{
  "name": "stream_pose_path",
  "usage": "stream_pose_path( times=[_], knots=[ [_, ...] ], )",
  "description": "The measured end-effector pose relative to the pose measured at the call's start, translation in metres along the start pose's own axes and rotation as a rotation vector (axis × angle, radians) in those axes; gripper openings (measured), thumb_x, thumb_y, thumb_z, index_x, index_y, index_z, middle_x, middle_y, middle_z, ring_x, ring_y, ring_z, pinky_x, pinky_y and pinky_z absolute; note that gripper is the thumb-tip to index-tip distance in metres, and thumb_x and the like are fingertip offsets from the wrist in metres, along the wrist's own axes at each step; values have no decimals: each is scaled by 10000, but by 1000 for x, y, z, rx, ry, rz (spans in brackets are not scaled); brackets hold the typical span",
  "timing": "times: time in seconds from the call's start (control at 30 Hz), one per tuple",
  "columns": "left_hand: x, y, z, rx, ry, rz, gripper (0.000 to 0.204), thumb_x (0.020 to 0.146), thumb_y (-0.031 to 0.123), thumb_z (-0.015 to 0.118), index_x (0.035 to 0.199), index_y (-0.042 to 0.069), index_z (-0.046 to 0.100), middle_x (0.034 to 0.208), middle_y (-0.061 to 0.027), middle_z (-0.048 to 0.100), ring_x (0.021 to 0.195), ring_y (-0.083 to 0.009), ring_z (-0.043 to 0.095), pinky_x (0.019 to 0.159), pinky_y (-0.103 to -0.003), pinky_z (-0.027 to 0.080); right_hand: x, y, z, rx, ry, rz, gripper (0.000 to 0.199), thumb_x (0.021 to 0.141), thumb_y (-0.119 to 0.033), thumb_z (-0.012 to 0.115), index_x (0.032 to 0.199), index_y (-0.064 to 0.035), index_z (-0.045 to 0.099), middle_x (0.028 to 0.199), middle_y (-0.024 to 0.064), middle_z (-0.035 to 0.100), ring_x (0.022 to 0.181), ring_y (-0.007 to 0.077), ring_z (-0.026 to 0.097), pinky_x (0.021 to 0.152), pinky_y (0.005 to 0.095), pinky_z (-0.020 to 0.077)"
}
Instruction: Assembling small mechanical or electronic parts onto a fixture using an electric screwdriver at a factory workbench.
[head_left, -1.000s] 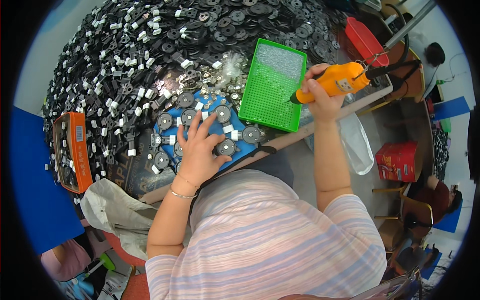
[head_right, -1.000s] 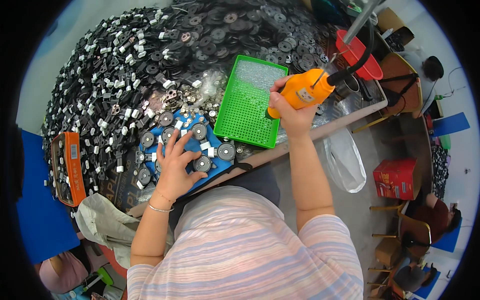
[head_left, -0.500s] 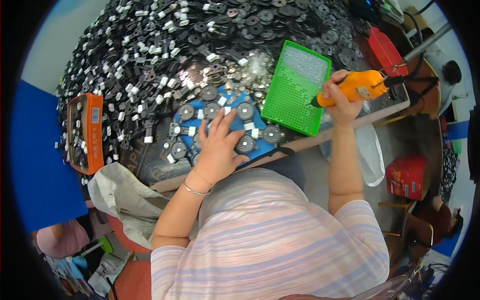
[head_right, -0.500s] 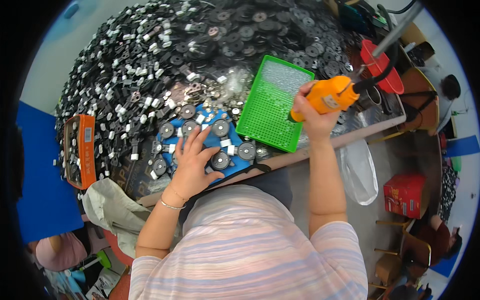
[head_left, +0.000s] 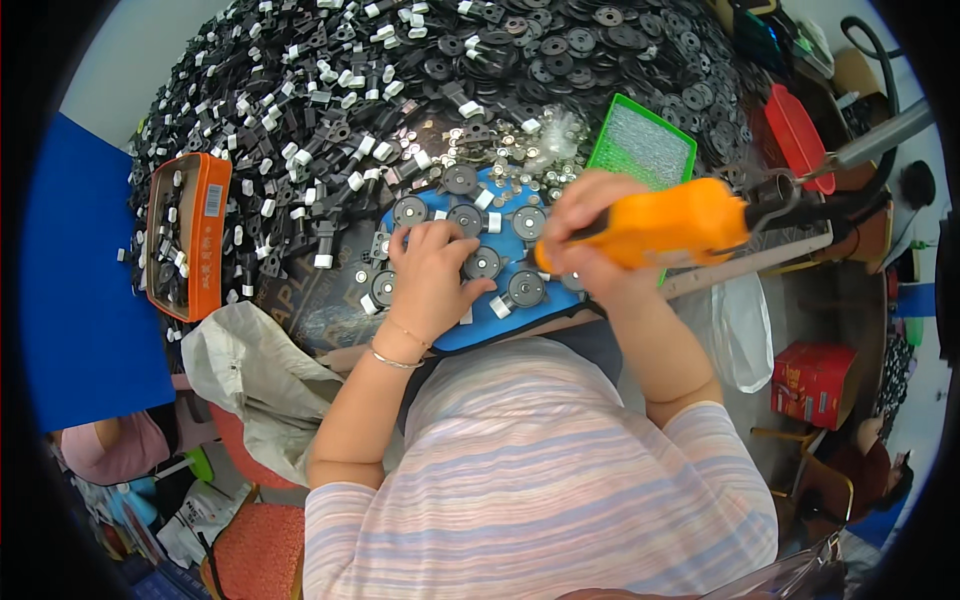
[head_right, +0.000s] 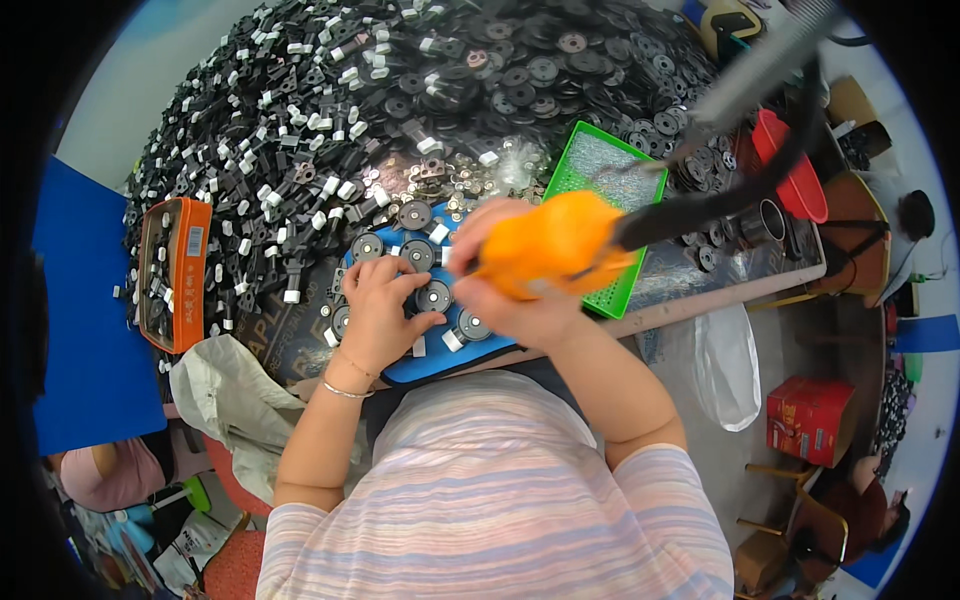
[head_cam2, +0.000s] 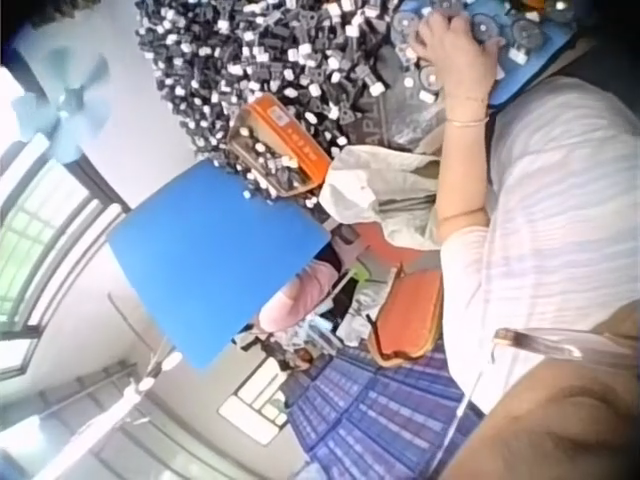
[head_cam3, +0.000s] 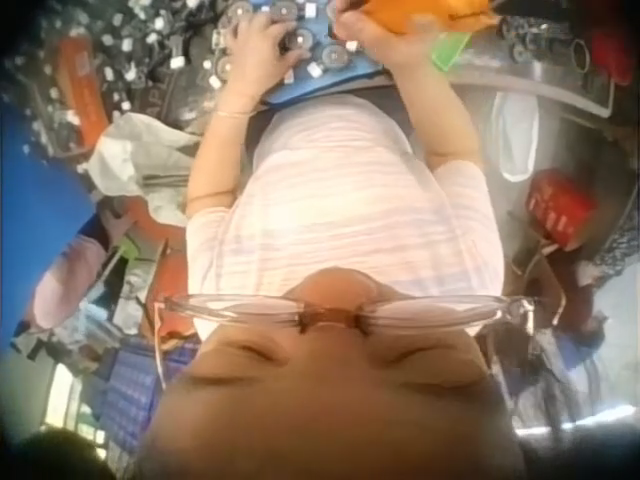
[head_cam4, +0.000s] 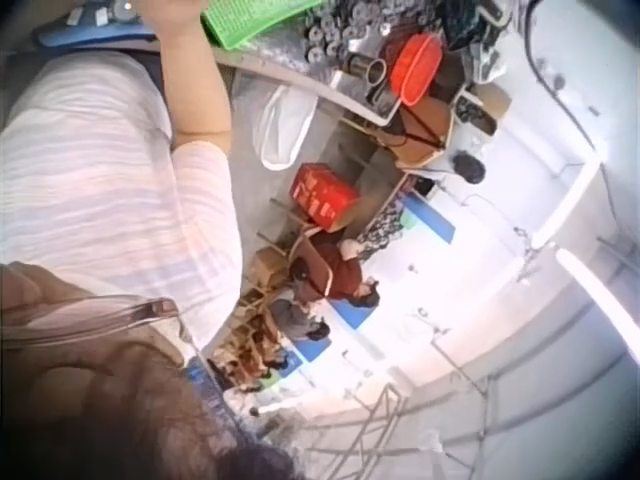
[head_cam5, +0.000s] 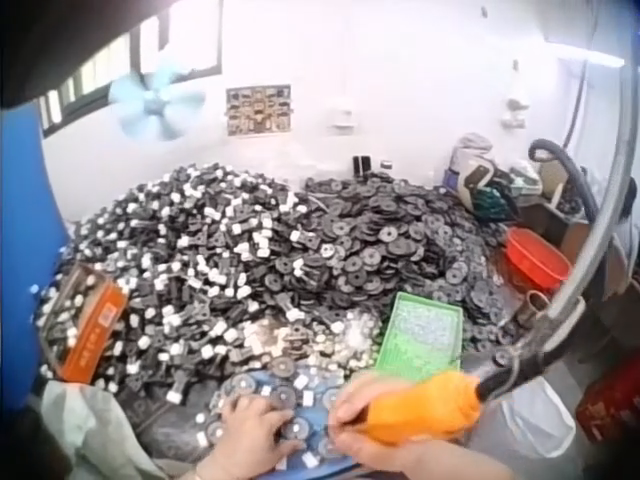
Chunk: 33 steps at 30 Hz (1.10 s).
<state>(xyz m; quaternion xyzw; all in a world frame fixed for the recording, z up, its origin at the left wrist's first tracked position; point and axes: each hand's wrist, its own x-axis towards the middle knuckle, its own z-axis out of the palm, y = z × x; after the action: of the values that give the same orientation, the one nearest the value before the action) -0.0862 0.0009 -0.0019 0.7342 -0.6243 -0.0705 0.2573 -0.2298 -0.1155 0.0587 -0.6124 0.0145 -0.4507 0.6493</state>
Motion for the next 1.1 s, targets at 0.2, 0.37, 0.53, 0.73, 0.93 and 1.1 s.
stream_pose_path(
  times=[0.2, 0.37, 0.53, 0.73, 0.93, 1.1],
  knots=[
    [3, 0, 4, 66, 64, -16, 398, 502, 257, 775, 851, 105, 658, 1123, -60, 480, 1114, -250, 378, 947, -518, 181, 14, 27, 24, -67, -142, -101, 236, 654, 46, 619, 857, -11, 513, 807, 108, 515, 660, 132, 526, 558, 233, 452],
    [6, -6, 7, 15, 35, -23, 382, 497, 262, 782, 843, 148, 667, 1275, -78, 400, 1241, -280, 262, 973, -561, 108, 12, 39, 28, -118, -124, 12, 251, 659, 52, 610, 873, -17, 500, 805, 93, 517, 696, 135, 523, 633, 232, 427],
    [5, -8, 7, 0, -4, -31, 458, 499, 252, 785, 925, 158, 643, 1287, -64, 390, 1257, -288, 241, 975, -568, 92, 17, 46, 29, -237, -189, -59, 214, 650, 26, 617, 828, -38, 518, 769, 61, 524, 702, 156, 507, 635, 262, 415],
    [4, -9, 8, -7, -17, -38, 534, 499, 250, 787, 996, 160, 613, 1291, -41, 387, 1265, -287, 227, 979, -567, 83, 15, 54, 30, -137, -193, 31, 206, 631, 5, 635, 804, -49, 537, 773, 50, 546, 707, 161, 501, 629, 269, 412],
    [5, -2, 3, -34, -44, -59, 438, 515, 256, 779, 915, 137, 648, 1304, -58, 378, 1275, -287, 210, 994, -554, 61, 27, 43, 21, -25, -276, -43, 192, 653, -60, 653, 813, -57, 547, 733, 72, 557, 664, 157, 530, 579, 248, 435],
    [0, 1, -1, 7, -38, -46, 352, 550, 253, 764, 851, 99, 664, 1311, -99, 366, 1275, -294, 205, 1001, -548, 54, 25, -12, -25, 195, -33, -125, 265, 717, -69, 613, 945, -22, 487, 823, 98, 500, 614, 152, 523, 561, 257, 439]
  ],
)
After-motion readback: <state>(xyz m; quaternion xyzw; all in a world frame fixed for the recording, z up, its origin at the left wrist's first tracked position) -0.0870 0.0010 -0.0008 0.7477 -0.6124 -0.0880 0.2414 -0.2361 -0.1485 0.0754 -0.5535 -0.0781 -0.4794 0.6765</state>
